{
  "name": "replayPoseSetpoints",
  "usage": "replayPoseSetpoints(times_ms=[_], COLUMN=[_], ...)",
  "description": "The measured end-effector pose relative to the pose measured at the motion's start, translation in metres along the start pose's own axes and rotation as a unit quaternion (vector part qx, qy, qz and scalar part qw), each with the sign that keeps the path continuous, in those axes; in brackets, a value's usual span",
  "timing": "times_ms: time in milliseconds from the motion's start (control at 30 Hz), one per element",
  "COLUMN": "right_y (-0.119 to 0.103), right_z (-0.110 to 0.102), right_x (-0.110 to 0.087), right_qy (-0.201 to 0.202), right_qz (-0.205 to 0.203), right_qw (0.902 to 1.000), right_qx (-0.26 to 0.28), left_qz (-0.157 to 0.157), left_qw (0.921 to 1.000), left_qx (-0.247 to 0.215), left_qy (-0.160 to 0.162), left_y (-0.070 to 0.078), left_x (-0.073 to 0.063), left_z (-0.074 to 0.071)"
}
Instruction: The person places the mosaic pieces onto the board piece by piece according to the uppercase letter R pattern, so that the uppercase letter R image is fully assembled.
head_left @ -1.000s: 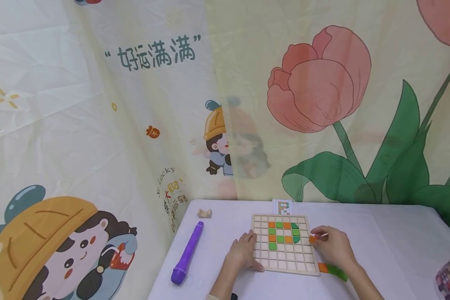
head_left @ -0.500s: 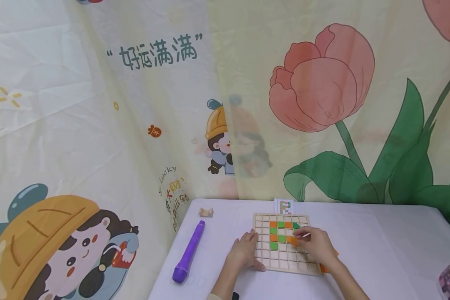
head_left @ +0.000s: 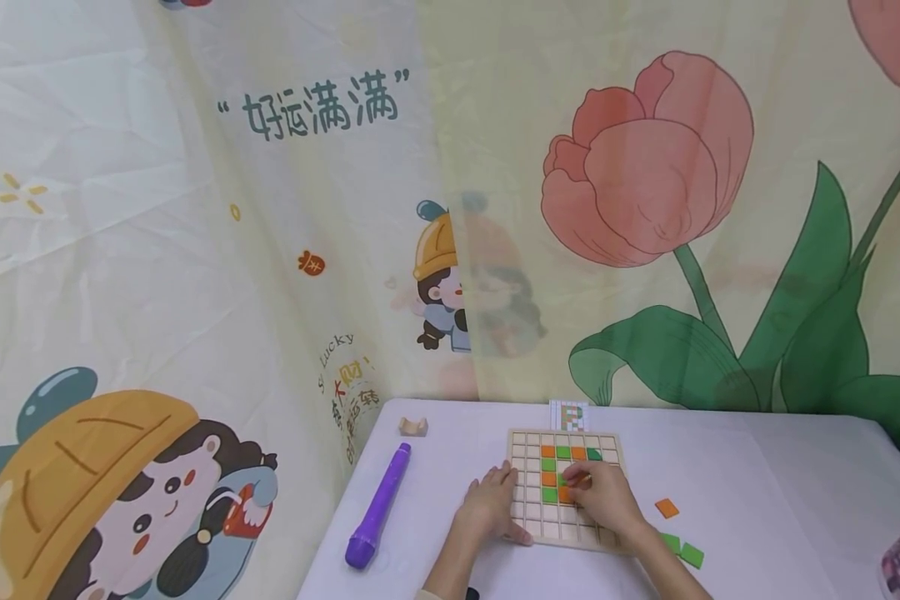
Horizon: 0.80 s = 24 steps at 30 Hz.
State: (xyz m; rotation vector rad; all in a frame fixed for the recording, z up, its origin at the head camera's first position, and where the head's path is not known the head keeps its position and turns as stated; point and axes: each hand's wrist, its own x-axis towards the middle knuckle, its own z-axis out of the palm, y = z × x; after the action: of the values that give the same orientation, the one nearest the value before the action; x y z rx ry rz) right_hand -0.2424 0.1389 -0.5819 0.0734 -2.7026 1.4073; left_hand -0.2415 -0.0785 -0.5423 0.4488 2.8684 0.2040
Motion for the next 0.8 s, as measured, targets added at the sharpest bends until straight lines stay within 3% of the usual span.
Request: replayPoseSetpoints(times_ms=[200,600,800], right_y=[0.002,-0.003,-0.005], right_z=[0.005,-0.001,-0.009], right_x=[-0.002,-0.007,-0.013], right_qy=[0.011,0.007,-0.006], right_qz=[0.000,-0.018,-0.008], right_qw=[0.9990,0.9970,0.9990], right_qx=[-0.042,-0.074,-0.044], left_qz=[0.000,-0.004,-0.001], left_qw=[1.0000,1.0000,1.0000], left_qx=[0.002,-0.006,-0.007], left_qy=[0.000,0.004,0.004], left_y=[0.000,0.000,0.002], left_x=[-0.001,-0.003,-0.004], left_z=[0.003,0.002,-0.001])
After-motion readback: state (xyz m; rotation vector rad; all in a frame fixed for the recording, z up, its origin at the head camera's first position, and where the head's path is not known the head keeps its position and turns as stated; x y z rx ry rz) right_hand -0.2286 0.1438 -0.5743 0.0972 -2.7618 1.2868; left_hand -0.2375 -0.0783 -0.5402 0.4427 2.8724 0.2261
